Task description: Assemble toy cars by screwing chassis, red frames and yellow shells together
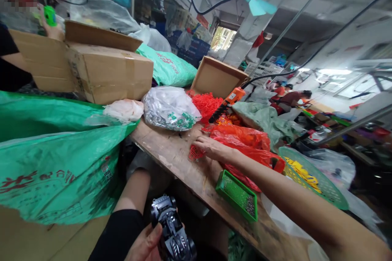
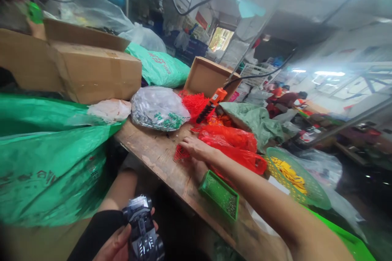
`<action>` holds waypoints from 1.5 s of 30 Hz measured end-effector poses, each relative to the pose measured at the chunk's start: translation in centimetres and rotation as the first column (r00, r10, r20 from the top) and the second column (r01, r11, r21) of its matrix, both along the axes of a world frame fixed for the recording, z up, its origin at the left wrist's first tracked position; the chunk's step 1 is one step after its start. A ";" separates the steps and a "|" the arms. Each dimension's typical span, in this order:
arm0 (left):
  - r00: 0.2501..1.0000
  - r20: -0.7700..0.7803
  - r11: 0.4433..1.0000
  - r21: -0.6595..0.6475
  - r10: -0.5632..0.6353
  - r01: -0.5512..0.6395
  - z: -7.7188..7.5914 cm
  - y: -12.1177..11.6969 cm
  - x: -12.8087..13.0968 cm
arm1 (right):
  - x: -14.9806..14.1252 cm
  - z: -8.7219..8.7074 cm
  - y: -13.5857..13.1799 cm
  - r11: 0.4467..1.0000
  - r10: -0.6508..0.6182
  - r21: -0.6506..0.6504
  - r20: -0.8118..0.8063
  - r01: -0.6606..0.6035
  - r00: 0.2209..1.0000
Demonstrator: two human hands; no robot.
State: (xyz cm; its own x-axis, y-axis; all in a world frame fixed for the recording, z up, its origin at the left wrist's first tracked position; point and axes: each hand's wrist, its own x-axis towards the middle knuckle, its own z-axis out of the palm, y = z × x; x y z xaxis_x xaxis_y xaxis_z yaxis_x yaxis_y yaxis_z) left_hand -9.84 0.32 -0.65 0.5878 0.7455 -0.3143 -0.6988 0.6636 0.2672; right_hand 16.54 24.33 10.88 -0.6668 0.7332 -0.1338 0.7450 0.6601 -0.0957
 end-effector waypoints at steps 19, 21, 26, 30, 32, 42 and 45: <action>0.946 -0.253 0.976 0.125 0.205 -0.178 1.8 1.6 1.0 | -8.7 -1.1 -22.9 0.899 -0.437 -0.267 -0.604 0.347 0.666; 0.936 -0.283 0.975 0.136 0.207 -0.175 1.9 1.3 1.3 | -9.0 -1.8 -23.1 0.888 -0.460 -0.288 -0.586 0.359 0.667; 0.831 -0.523 0.981 0.133 0.191 -0.142 2.1 0.7 1.5 | -9.7 -3.8 -23.8 0.853 -0.518 -0.264 -0.539 0.451 0.664; 0.784 -0.607 0.989 0.033 0.132 -0.141 2.7 1.0 1.4 | -10.1 -4.7 -24.4 0.868 -0.483 -0.175 -0.513 0.465 0.709; 0.795 -0.590 0.984 -0.001 0.142 -0.176 2.9 1.2 1.4 | -10.4 -4.9 -24.7 0.881 -0.452 -0.116 -0.494 0.459 0.743; 0.860 -0.462 0.976 0.104 0.218 -0.192 1.2 0.3 2.5 | -12.3 -5.7 -25.5 0.820 -0.440 0.152 -0.448 0.552 0.778; 0.850 -0.479 0.974 0.146 0.221 -0.172 1.6 0.2 2.8 | -12.1 -5.4 -25.5 0.812 -0.463 0.136 -0.441 0.567 0.769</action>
